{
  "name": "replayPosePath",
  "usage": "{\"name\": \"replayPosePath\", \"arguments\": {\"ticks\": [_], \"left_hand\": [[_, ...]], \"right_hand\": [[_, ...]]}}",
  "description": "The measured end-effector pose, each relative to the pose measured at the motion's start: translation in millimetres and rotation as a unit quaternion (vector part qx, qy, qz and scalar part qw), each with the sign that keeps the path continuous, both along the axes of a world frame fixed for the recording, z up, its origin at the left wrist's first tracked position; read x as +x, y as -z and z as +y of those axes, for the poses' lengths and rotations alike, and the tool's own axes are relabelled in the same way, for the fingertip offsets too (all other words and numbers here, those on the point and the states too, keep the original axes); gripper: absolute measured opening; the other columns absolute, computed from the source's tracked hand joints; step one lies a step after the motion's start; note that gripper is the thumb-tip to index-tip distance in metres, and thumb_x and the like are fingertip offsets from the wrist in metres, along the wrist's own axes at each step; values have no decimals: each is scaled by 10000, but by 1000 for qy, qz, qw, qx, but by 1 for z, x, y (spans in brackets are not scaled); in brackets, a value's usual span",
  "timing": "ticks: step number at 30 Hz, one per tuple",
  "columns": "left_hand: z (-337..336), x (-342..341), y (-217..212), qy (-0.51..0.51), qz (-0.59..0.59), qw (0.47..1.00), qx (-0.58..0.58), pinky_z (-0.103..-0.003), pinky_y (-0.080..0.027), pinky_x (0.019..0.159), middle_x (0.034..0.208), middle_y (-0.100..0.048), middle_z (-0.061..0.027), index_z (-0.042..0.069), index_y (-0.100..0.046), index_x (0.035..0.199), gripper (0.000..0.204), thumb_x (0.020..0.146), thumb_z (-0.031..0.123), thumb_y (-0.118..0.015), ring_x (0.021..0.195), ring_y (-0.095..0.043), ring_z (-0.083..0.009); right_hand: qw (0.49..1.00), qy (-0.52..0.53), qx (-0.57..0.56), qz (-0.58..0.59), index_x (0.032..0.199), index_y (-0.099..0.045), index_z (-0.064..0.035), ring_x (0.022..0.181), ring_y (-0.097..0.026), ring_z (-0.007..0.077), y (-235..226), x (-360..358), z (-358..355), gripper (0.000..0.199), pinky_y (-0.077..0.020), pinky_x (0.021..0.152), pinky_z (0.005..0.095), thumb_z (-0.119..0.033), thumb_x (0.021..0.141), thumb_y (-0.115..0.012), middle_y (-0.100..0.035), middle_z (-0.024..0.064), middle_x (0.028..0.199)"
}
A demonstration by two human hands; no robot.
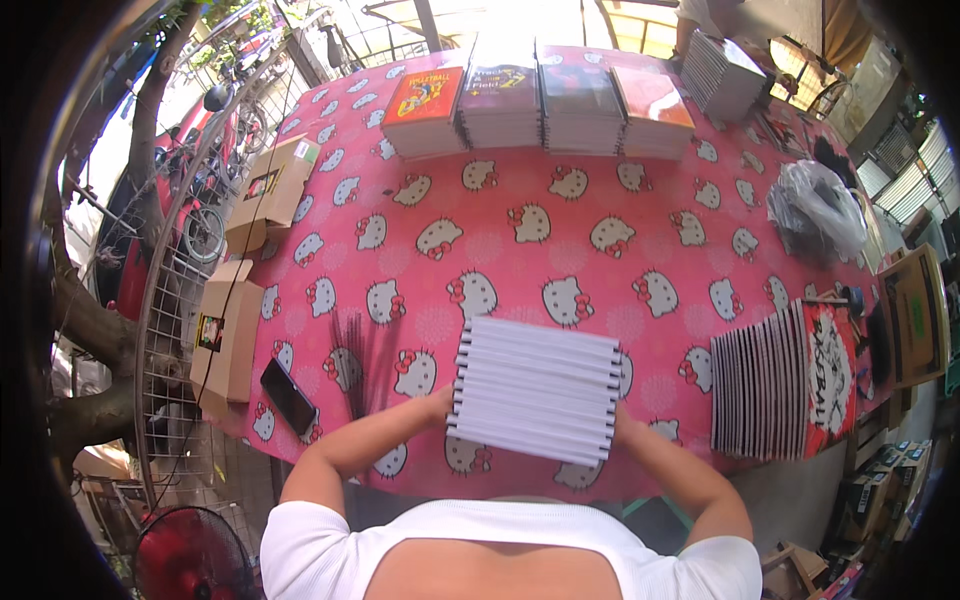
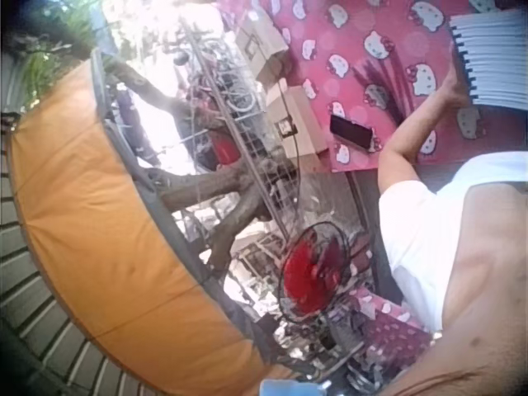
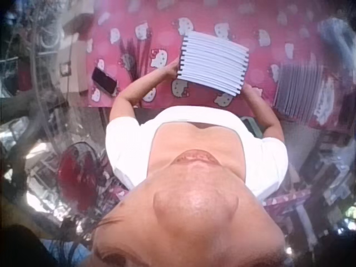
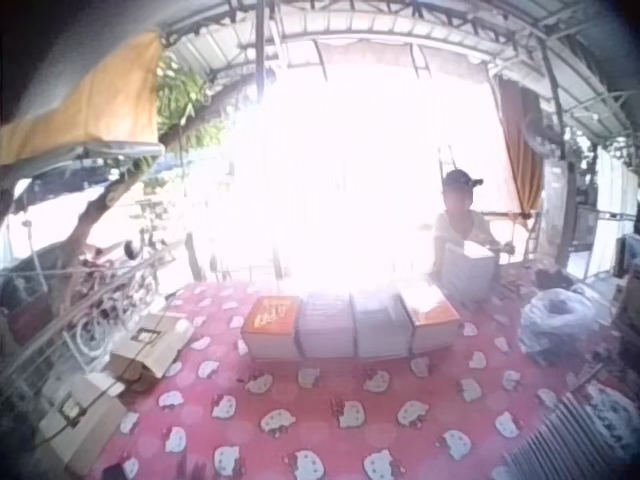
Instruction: The person inserts a spiral coil through the punched holes of a stack of notebook pages and covers using a pair of pliers to secure the end.
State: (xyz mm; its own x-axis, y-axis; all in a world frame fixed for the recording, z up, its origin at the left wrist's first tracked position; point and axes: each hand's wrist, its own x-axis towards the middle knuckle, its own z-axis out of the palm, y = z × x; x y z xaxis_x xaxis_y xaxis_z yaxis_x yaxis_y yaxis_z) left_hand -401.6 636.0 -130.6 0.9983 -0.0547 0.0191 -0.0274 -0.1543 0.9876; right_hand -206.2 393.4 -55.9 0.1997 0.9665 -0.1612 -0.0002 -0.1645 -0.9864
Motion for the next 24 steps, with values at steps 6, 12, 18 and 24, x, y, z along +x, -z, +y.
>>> {"name": "replayPosePath", "arguments": {"ticks": [6, 12, 18, 24], "left_hand": [[5, 11, -36, -49, 70, 996, -13, -466, -144, 1126, 1493, -146, -248, 42, 226, 1412, 1363, 625, 267, -863, 1396, -168, -358], [113, 107, -133, -278, 99, 942, -161, -359, -500, 933, 1332, -461, -148, 148, 24, 1477, 1142, 696, -15, -793, 1170, -514, -264], [271, 222, -255, -280, 73, 920, -264, -410, -578, 729, 1023, -633, -108, 69, -542, 1192, 483, 764, 179, -737, 873, -655, -195], [361, 288, -263, -271, 124, 908, -293, -427, -513, 757, 1021, -615, -118, 81, -578, 1102, 400, 815, 336, -691, 930, -610, -217]], "right_hand": [[995, 73, -5, 65, 1361, -329, -84, 1089, -535, 218, -12, 10, 34, 948, -478, 899, 378, -91, 565, -843, -546, 76, 1178], [984, 131, 106, 61, 1408, -260, -93, 1111, -520, 221, -77, 104, 178, 1013, -480, 892, 376, -52, 566, -821, -522, 79, 1199], [958, 85, 125, 243, 1047, -601, -51, 822, -636, 204, -152, 207, 356, 295, -548, 759, 371, -147, 772, -647, -632, 74, 946], [953, 72, 149, 255, 1006, -612, -36, 833, -635, 211, -162, 268, 445, 263, -543, 756, 377, -201, 803, -644, -629, 100, 956]]}}
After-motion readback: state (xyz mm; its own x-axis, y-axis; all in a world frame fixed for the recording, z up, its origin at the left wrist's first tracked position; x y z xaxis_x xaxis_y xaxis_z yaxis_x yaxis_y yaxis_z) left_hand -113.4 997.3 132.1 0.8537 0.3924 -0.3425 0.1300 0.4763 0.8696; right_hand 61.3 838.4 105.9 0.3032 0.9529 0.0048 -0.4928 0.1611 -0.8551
